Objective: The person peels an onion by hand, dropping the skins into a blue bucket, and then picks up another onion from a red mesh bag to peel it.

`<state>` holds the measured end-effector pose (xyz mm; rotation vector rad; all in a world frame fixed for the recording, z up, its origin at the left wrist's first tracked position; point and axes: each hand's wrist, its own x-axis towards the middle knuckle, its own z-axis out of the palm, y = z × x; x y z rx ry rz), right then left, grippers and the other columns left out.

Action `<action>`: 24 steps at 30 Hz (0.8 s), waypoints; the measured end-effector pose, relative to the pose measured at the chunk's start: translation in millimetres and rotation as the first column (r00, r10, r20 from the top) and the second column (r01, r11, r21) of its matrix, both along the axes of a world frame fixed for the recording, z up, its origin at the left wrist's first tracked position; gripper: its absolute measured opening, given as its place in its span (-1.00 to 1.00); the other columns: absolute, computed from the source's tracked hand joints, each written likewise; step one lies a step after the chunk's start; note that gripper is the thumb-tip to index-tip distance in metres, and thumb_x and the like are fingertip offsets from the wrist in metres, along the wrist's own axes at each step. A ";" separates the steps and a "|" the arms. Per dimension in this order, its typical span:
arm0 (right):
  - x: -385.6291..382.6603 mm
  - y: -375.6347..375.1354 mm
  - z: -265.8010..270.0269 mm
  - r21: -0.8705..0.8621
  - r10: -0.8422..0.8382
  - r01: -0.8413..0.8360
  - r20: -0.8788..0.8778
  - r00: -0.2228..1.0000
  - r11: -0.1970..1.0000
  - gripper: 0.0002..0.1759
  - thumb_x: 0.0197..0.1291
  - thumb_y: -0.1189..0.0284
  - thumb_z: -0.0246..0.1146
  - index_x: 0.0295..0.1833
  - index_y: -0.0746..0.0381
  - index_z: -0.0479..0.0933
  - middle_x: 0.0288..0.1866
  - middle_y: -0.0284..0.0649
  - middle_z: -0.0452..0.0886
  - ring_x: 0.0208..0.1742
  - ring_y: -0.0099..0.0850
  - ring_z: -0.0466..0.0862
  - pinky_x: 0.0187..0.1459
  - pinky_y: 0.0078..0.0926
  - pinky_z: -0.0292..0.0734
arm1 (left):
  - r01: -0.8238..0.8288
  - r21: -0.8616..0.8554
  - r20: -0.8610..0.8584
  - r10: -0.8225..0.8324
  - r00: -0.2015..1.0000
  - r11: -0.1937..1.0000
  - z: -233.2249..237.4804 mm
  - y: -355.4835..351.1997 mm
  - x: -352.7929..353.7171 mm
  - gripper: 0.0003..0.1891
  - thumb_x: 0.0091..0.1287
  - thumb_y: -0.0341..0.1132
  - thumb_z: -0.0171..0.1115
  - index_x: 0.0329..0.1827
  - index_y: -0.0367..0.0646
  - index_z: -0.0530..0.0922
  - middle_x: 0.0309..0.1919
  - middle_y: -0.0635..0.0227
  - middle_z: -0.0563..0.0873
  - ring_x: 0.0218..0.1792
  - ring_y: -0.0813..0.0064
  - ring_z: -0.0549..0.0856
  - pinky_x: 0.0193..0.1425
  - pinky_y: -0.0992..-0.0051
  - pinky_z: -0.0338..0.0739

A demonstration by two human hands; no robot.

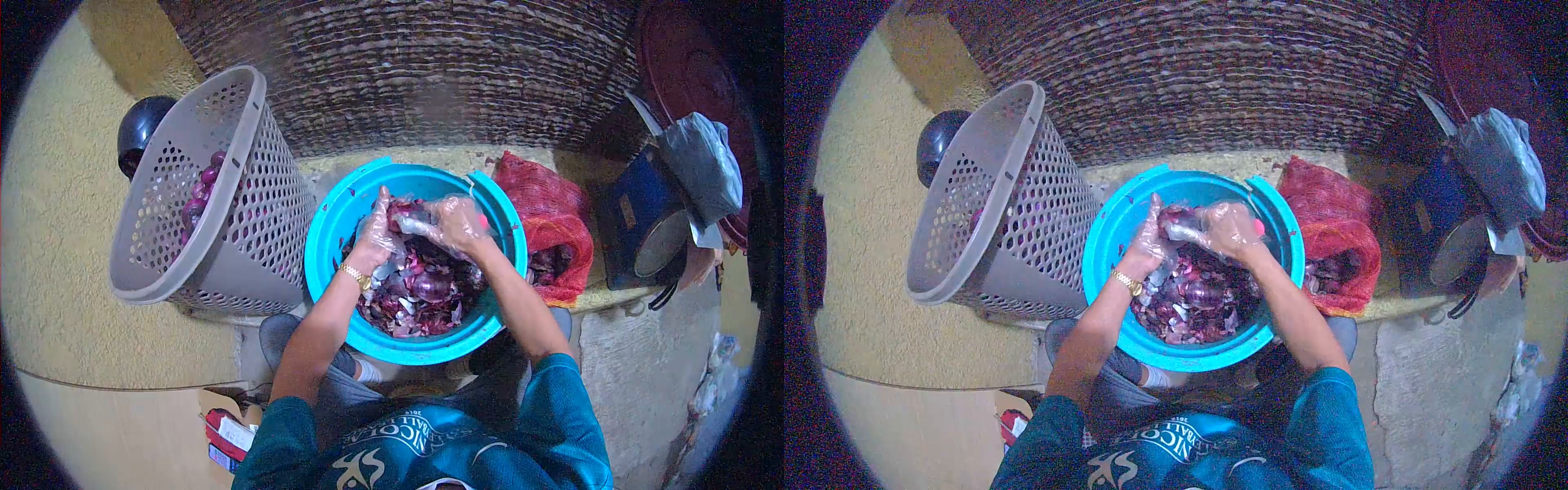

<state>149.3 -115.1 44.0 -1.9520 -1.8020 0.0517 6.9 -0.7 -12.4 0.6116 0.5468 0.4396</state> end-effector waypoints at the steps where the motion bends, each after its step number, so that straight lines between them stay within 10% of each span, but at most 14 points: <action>1: 0.5 1.6 -2.2 -0.032 0.014 -0.013 0.013 1.000 0.999 -0.32 0.12 -0.27 0.15 -0.31 0.18 0.70 -0.47 0.04 0.66 -0.39 0.00 0.69 -0.30 -0.03 0.55 | -0.007 0.006 0.022 0.007 1.000 1.000 -1.5 1.2 0.7 -0.27 0.30 0.37 0.00 0.16 -0.15 0.53 0.08 0.18 0.67 0.16 0.20 0.59 0.38 0.10 0.33; 18: 10.4 0.5 -6.7 -0.373 0.290 -0.228 0.120 0.949 0.900 -0.31 0.04 -0.31 0.19 -0.21 0.14 0.68 -0.35 0.03 0.68 -0.23 0.03 0.68 -0.13 0.02 0.53 | -0.136 0.000 -0.076 0.135 0.988 0.991 13.1 -3.7 -4.2 -0.23 0.27 0.43 -0.02 0.18 -0.13 0.43 0.10 0.09 0.63 0.07 0.16 0.67 0.08 0.17 0.65; 24: 2.8 -7.3 11.3 -0.004 -0.032 0.032 0.033 0.999 0.999 -0.21 -0.15 -0.41 0.27 -0.33 0.19 0.59 -0.49 -0.02 0.64 -0.37 0.01 0.68 -0.33 -0.05 0.53 | -0.038 -0.107 -0.043 0.033 0.999 0.994 17.5 -4.2 -5.7 -0.29 0.29 0.40 -0.02 0.12 -0.09 0.48 0.03 0.21 0.68 0.03 0.25 0.68 0.05 0.17 0.63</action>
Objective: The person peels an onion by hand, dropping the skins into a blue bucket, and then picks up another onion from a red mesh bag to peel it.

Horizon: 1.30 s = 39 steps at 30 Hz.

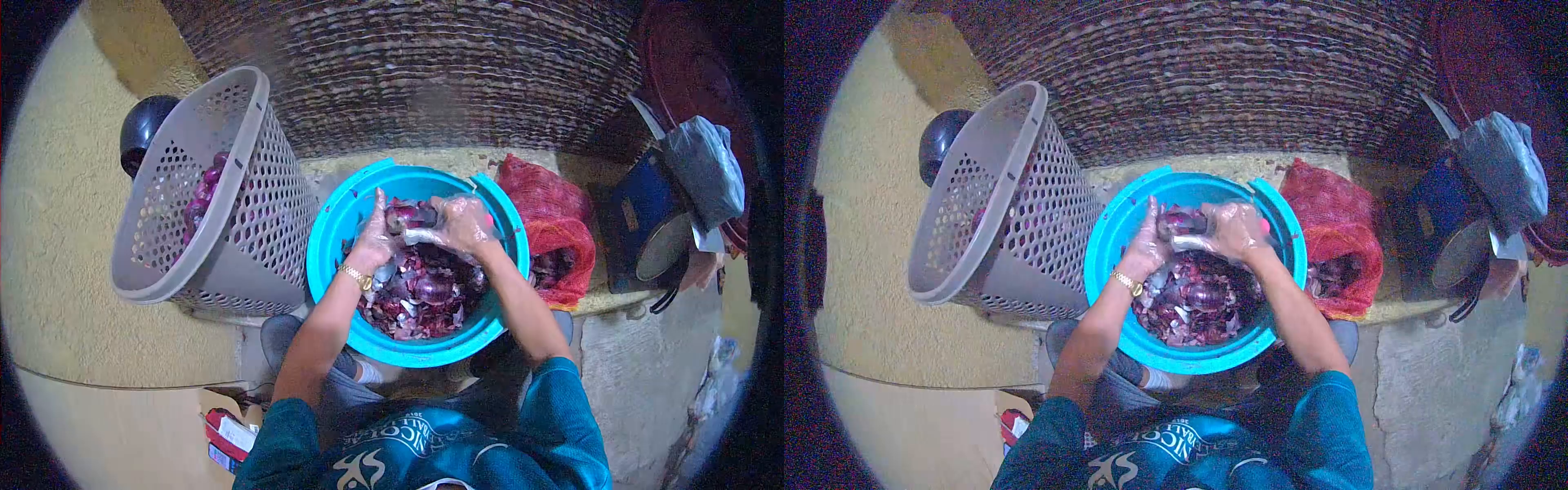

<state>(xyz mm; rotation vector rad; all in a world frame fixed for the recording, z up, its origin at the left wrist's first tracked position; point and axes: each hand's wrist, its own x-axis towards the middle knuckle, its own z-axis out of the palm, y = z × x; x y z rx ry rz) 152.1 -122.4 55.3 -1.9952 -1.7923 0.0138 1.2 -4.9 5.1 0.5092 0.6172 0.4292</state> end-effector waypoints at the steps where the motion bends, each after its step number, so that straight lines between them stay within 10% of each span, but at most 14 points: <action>1: -0.3 -0.5 0.6 0.000 -0.002 0.002 0.000 1.000 1.000 -0.21 -0.15 -0.41 0.27 -0.33 0.19 0.59 -0.49 -0.02 0.64 -0.37 0.01 0.68 -0.33 -0.05 0.53 | 0.046 0.000 0.053 -0.046 0.998 0.999 -2.0 0.5 0.6 -0.31 0.29 0.39 -0.02 0.10 -0.07 0.49 0.01 0.25 0.69 0.01 0.27 0.69 0.06 0.17 0.63; 11: -0.2 3.2 -9.9 0.048 0.018 -0.017 -0.022 1.000 0.999 -0.27 -0.14 -0.33 0.33 -0.25 0.17 0.59 -0.47 0.01 0.64 -0.33 0.01 0.68 -0.27 -0.06 0.53 | 0.050 0.062 0.013 -0.051 0.999 0.997 -11.5 2.0 2.3 -0.41 0.31 0.36 0.01 0.00 0.00 0.50 -0.06 0.33 0.70 -0.08 0.35 0.69 0.00 0.21 0.62; 16: -4.2 3.5 -5.6 -0.010 0.021 -0.021 -0.034 0.999 1.000 -0.28 -0.09 -0.32 0.30 -0.25 0.18 0.61 -0.47 0.02 0.63 -0.34 0.01 0.67 -0.27 -0.06 0.53 | 0.079 0.022 -0.018 -0.079 0.997 0.997 -16.2 6.8 2.3 -0.28 0.29 0.41 -0.06 0.14 -0.04 0.54 0.10 0.25 0.66 0.13 0.24 0.62 0.32 0.10 0.41; 22: -2.7 4.0 -10.6 0.050 0.029 -0.029 -0.013 0.999 0.998 -0.27 -0.07 -0.33 0.27 -0.29 0.19 0.60 -0.48 0.03 0.63 -0.34 0.02 0.67 -0.27 -0.04 0.53 | 0.106 0.073 -0.057 -0.102 0.993 0.992 -16.4 5.9 2.4 -0.32 0.24 0.49 -0.05 0.04 0.10 0.51 0.02 0.36 0.69 0.04 0.37 0.64 0.10 0.13 0.48; 28: -4.0 2.2 -4.9 0.154 0.023 -0.025 0.011 1.000 0.988 -0.26 -0.15 -0.33 0.33 -0.35 0.23 0.60 -0.57 0.04 0.56 -0.43 0.02 0.62 -0.35 -0.04 0.45 | 0.131 0.072 0.000 -0.131 0.991 0.989 -20.2 8.0 1.3 -0.26 0.27 0.45 -0.09 0.15 -0.01 0.51 0.11 0.28 0.65 0.13 0.26 0.61 0.28 0.12 0.45; 39: -3.4 4.0 -7.9 -0.036 0.043 -0.043 -0.021 0.999 0.998 -0.34 0.08 -0.27 0.19 -0.26 0.17 0.67 -0.43 0.04 0.65 -0.27 0.02 0.67 -0.18 -0.03 0.52 | 0.136 0.160 -0.239 -0.095 0.966 0.978 1.5 -3.3 -2.6 -0.29 0.17 0.55 -0.06 0.01 0.17 0.57 0.00 0.51 0.70 0.11 0.41 0.54 0.12 0.00 0.27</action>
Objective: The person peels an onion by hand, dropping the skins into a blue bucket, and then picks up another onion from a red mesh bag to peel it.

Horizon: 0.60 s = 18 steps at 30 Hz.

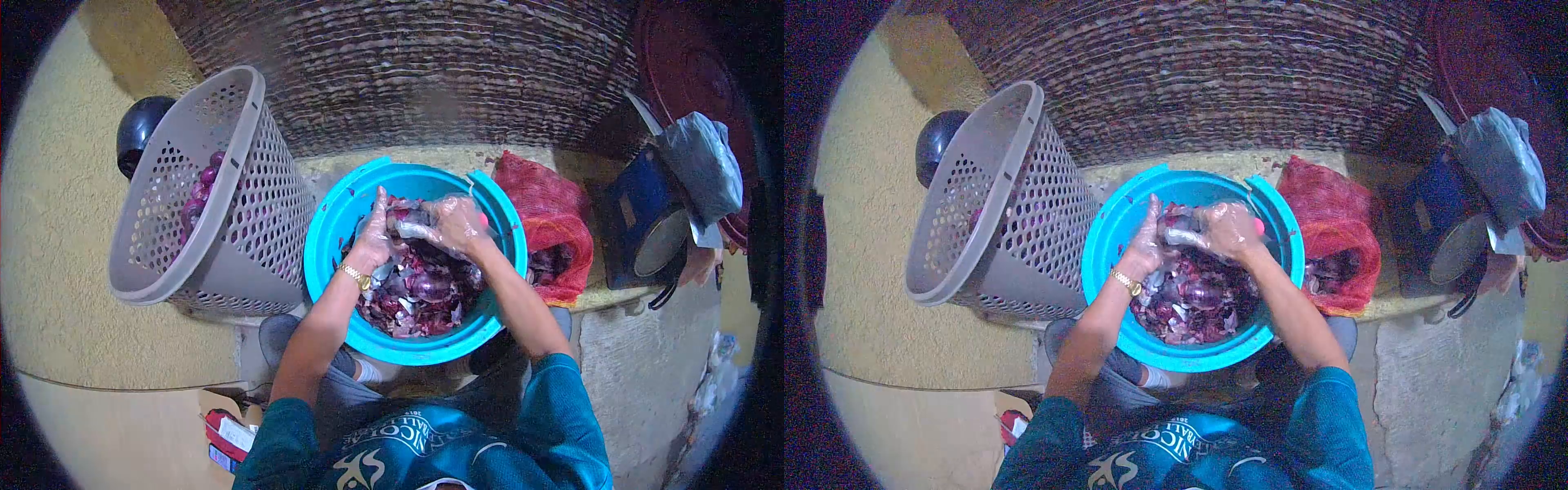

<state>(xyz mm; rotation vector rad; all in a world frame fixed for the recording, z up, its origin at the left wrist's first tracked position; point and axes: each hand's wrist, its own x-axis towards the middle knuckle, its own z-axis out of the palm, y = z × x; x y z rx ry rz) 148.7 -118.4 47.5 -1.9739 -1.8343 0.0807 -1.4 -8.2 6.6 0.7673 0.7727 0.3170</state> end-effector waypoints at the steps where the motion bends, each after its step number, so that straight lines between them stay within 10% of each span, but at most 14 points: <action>1: 0.6 1.0 -1.5 0.000 0.000 0.000 -0.001 1.000 1.000 -0.34 0.08 -0.27 0.19 -0.26 0.17 0.67 -0.43 0.04 0.65 -0.27 0.02 0.67 -0.18 -0.03 0.52 | 0.000 0.012 -0.015 0.001 1.000 1.000 1.7 -1.2 0.2 -0.28 0.17 0.56 -0.07 0.03 0.17 0.58 0.01 0.50 0.70 0.10 0.40 0.55 0.16 -0.01 0.25; 18: 4.8 7.6 -9.0 -0.441 0.222 -0.155 0.103 0.970 0.884 -0.47 -0.03 -0.10 0.30 -0.30 0.20 0.69 -0.26 0.05 0.69 -0.16 0.00 0.70 -0.05 -0.05 0.58 | -0.262 -0.318 0.237 0.344 0.909 0.911 5.9 0.9 -1.1 -0.25 0.25 0.34 0.12 0.21 -0.16 0.35 0.21 0.05 0.51 0.19 -0.02 0.55 0.28 -0.05 0.50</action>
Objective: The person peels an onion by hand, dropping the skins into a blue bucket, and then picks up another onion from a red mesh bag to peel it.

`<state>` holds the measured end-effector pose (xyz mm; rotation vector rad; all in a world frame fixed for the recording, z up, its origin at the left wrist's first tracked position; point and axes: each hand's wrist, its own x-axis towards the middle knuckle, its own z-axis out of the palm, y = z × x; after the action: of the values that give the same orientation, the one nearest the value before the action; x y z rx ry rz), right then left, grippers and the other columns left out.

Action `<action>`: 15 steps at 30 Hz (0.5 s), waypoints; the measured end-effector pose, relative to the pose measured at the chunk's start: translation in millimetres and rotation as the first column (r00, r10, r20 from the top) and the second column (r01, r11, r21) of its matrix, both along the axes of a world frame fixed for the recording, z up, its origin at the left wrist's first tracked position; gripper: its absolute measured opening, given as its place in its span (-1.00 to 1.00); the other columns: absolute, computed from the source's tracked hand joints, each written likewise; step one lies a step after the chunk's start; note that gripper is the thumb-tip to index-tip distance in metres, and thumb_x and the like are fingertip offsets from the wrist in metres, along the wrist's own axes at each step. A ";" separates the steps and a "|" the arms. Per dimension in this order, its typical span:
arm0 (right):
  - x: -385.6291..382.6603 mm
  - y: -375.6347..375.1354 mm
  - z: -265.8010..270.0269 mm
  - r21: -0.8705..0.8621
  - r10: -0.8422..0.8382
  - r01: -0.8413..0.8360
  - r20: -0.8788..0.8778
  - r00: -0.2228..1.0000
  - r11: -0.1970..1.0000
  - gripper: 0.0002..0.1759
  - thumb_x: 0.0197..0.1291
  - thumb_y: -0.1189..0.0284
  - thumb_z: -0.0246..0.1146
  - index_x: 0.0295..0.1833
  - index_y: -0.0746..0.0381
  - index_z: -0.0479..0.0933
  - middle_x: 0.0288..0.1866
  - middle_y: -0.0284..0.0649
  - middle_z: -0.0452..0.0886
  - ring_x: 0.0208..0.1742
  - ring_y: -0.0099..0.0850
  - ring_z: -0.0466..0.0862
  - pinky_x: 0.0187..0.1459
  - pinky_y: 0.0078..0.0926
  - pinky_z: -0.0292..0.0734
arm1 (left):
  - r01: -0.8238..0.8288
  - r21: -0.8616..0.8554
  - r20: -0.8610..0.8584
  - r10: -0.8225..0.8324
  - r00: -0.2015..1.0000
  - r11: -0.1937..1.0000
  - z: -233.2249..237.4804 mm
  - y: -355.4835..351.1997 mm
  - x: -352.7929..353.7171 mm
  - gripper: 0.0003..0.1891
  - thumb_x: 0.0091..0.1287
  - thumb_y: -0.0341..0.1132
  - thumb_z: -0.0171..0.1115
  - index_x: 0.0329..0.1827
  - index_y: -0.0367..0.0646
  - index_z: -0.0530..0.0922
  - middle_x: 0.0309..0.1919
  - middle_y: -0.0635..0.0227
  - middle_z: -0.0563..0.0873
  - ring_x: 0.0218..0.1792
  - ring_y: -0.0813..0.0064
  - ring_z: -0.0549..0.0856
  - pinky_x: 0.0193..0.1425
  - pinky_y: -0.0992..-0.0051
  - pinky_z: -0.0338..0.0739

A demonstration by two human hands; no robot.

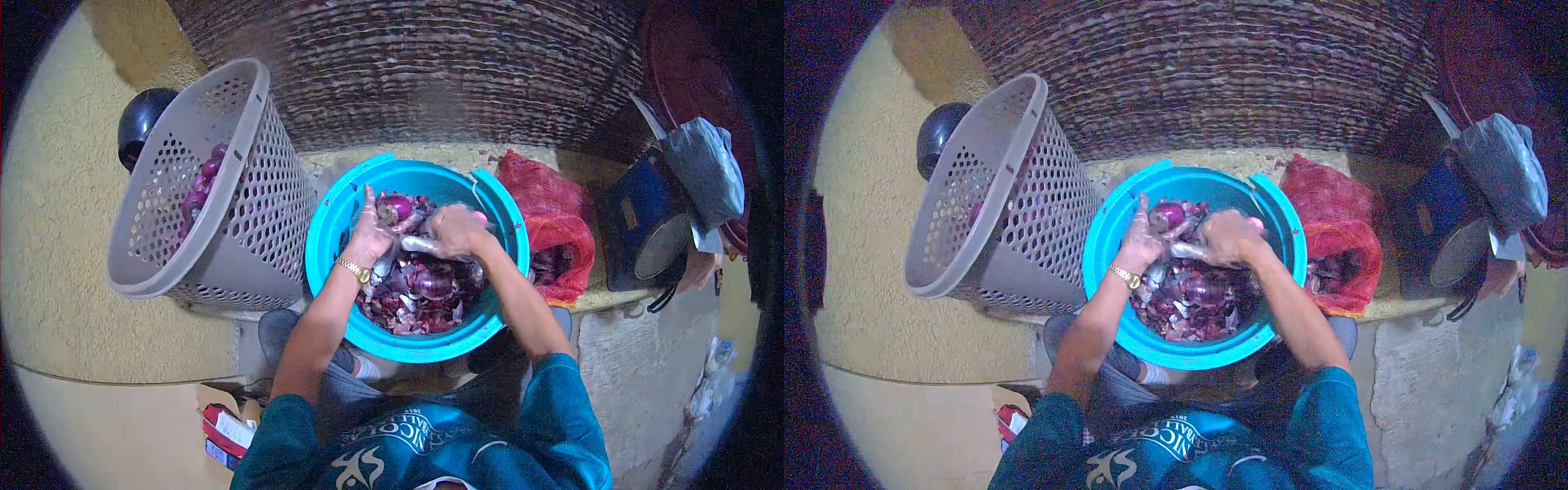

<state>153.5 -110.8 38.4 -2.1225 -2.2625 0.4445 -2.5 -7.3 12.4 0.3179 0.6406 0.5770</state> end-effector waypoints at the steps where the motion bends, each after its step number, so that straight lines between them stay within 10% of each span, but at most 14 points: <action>1: 0.5 0.1 -0.3 0.043 -0.010 0.010 -0.003 1.000 0.999 -0.46 -0.04 -0.11 0.31 -0.30 0.19 0.69 -0.27 0.05 0.70 -0.18 0.02 0.70 -0.06 -0.05 0.58 | -0.001 0.000 0.000 0.001 1.000 1.000 -3.0 2.2 -0.3 -0.25 0.25 0.34 0.12 0.21 -0.16 0.35 0.21 0.05 0.51 0.19 -0.02 0.55 0.28 -0.05 0.50; 9: 0.5 -8.3 16.8 0.119 -0.018 0.026 -0.065 0.998 0.993 -0.44 0.02 -0.13 0.27 -0.13 0.13 0.69 -0.28 0.04 0.69 -0.19 0.02 0.69 -0.06 -0.04 0.56 | 0.001 -0.069 -0.081 -0.006 0.997 0.998 8.8 -3.3 -1.6 -0.41 0.37 0.21 0.09 0.15 -0.13 0.43 0.14 0.06 0.57 0.12 0.06 0.60 0.18 0.11 0.62; 13: 2.1 -6.7 8.4 0.170 -0.083 0.115 -0.184 0.979 0.979 -0.41 0.12 -0.15 0.19 0.03 0.08 0.66 -0.16 0.08 0.69 -0.09 0.04 0.68 0.00 -0.02 0.54 | 0.099 0.072 -0.022 -0.098 0.995 0.992 -59.8 36.9 -2.9 -0.35 0.30 0.39 -0.02 0.13 0.01 0.46 0.06 0.15 0.62 0.06 0.11 0.64 0.18 0.10 0.58; 15: -2.7 -8.7 20.8 0.093 -0.147 0.175 -0.249 0.957 0.980 -0.33 0.25 -0.20 0.05 0.18 0.11 0.58 -0.04 0.19 0.64 -0.01 0.09 0.65 0.05 0.00 0.51 | 0.456 -0.078 0.611 -0.319 0.725 0.886 -90.5 58.6 -11.4 -0.35 0.28 0.40 -0.02 0.11 0.02 0.45 0.04 0.17 0.64 0.05 0.14 0.66 0.13 0.08 0.60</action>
<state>150.8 -119.5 59.3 -2.0502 -1.9210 0.5209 -13.8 51.3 -78.1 0.0413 0.0198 0.1612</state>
